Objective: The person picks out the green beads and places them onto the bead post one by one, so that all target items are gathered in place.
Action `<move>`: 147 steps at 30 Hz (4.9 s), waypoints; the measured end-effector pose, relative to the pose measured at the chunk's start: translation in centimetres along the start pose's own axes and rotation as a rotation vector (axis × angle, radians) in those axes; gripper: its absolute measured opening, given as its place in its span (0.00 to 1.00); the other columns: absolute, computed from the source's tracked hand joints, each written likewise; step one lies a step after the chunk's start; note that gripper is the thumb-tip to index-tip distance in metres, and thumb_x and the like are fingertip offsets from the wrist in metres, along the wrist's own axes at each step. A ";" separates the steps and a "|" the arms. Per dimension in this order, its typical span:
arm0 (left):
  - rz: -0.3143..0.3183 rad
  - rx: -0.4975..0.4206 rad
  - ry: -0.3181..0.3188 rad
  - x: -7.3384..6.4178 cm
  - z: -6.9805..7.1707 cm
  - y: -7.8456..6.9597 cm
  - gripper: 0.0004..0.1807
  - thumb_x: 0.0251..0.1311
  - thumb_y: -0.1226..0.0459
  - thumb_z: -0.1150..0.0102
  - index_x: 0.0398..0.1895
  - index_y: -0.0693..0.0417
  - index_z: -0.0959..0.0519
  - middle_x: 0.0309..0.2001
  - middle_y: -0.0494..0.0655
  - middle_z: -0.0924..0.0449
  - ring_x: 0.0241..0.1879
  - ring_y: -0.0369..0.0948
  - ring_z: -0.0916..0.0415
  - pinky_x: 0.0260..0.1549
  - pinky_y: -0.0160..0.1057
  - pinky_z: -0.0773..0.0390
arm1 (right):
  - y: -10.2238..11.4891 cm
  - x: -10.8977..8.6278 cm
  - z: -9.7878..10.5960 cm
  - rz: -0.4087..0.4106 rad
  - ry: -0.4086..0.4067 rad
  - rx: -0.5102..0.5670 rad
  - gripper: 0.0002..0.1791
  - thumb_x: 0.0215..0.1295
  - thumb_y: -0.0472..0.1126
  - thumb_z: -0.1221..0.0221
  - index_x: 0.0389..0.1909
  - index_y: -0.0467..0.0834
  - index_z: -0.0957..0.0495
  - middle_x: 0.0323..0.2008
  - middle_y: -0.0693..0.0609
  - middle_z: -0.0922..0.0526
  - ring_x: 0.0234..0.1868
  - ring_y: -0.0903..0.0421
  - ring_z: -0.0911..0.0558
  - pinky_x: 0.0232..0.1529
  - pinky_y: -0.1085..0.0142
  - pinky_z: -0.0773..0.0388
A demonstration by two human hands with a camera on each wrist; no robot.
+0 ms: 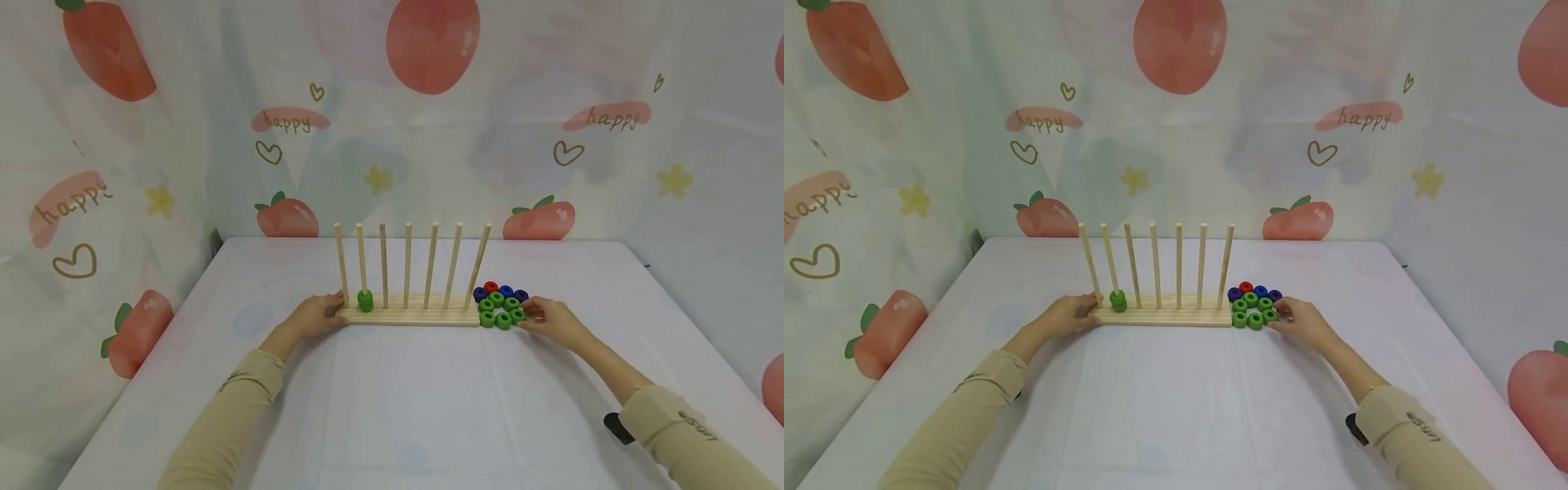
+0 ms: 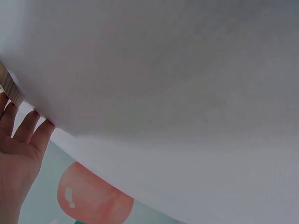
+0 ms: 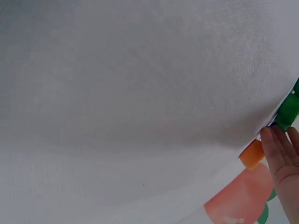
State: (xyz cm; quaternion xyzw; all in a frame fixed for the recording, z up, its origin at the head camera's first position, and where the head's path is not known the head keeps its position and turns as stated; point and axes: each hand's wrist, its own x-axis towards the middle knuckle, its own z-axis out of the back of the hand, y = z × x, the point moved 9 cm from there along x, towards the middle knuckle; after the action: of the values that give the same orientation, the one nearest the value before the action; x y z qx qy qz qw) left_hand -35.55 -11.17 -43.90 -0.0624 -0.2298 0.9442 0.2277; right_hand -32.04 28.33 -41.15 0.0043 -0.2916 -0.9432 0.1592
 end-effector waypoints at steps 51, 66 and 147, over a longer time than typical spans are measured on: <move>-0.035 0.038 -0.012 0.1 0.1 0.1 0.32 0.61 0.53 0.41 0.62 0.64 0.31 0.66 0.57 0.36 0.64 0.56 0.34 0.63 0.53 0.35 | -0.4 0.4 1.1 -0.086 -0.044 -0.018 0.16 0.61 0.39 0.38 0.41 0.28 0.23 0.36 0.35 0.17 0.39 0.42 0.17 0.41 0.54 0.19; -0.025 0.027 -0.016 0.0 0.0 -0.2 0.31 0.60 0.53 0.40 0.61 0.64 0.30 0.66 0.57 0.36 0.63 0.56 0.34 0.63 0.53 0.34 | 0.9 -0.5 1.3 -0.055 -0.136 0.045 0.15 0.59 0.35 0.37 0.42 0.28 0.24 0.37 0.34 0.17 0.39 0.42 0.16 0.39 0.60 0.17; -0.029 0.047 -0.009 0.2 0.2 0.3 0.35 0.61 0.53 0.41 0.66 0.62 0.35 0.68 0.55 0.37 0.66 0.56 0.37 0.64 0.53 0.36 | 18.2 4.8 -3.0 0.372 -0.154 0.253 0.14 0.55 0.33 0.35 0.42 0.34 0.21 0.39 0.42 0.14 0.40 0.48 0.16 0.48 0.55 0.19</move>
State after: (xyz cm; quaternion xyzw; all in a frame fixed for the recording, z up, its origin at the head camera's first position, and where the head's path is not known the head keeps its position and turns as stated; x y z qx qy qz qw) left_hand -35.93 -11.37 -43.89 -0.0496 -0.2096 0.9462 0.2415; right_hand -30.89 11.06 -33.19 -0.1018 -0.4145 -0.8511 0.3057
